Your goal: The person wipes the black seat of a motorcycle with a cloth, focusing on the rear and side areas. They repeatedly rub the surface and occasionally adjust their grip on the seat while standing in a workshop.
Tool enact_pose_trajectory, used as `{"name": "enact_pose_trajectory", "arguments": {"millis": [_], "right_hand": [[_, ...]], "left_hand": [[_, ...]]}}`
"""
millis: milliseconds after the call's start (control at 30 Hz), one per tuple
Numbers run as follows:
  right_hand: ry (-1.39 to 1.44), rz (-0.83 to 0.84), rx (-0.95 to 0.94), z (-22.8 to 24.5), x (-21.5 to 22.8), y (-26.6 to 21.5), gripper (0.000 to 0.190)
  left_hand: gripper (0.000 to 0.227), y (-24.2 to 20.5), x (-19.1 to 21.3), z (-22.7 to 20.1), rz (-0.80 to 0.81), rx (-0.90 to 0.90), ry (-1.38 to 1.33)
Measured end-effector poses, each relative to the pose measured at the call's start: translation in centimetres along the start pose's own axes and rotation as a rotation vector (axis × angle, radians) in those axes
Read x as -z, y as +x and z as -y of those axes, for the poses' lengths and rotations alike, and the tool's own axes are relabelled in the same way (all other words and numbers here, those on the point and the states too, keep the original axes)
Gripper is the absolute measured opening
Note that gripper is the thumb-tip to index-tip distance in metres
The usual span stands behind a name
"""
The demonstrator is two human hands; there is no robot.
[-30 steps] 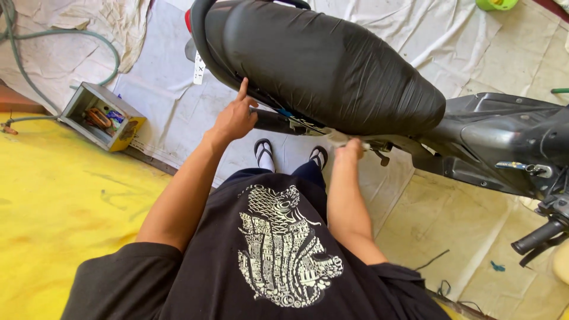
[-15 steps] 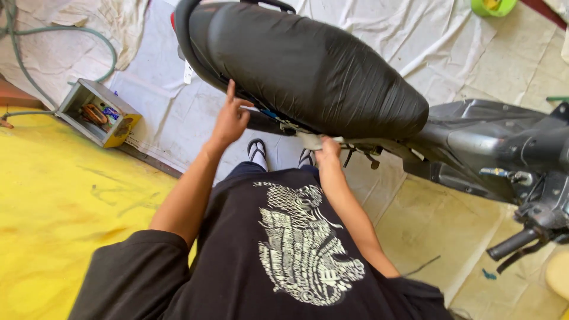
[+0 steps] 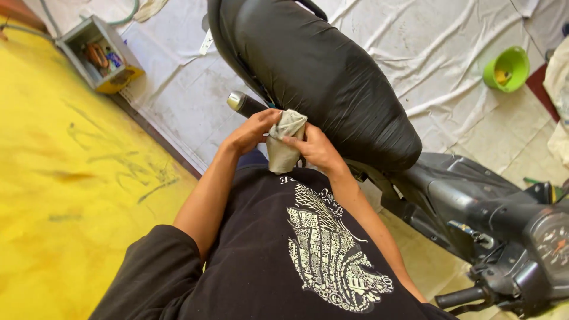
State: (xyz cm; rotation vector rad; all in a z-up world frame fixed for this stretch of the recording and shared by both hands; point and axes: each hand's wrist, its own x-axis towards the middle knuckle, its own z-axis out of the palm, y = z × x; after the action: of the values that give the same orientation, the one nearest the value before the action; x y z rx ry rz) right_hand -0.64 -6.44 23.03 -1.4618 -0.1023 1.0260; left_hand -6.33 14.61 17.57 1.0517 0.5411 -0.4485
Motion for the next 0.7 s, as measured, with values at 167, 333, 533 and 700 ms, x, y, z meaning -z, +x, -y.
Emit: {"name": "enact_pose_trajectory", "arguments": {"millis": [167,333,533,700], "right_hand": [[-0.203,0.144,0.204,5.4,1.3,-0.8,0.045],[-0.109,0.079,0.189,9.2,0.5,0.9,0.035],[-0.576,-0.281,0.293,9.4,-2.9,4.3,0.023],[-1.056,-0.150,0.269,7.0,-8.6,6.4,0.021]], "left_hand": [[0.055,-4.8,-3.5,-4.4,-0.026,-0.404,0.193],[0.043,-2.9,-0.2,-5.3,-0.114,-0.385,-0.134],[0.055,-2.2,0.6,-4.8,-0.394,-0.278,-0.234],[0.052,0.5,2.0,-0.8,-0.260,-0.166,-0.323]]}}
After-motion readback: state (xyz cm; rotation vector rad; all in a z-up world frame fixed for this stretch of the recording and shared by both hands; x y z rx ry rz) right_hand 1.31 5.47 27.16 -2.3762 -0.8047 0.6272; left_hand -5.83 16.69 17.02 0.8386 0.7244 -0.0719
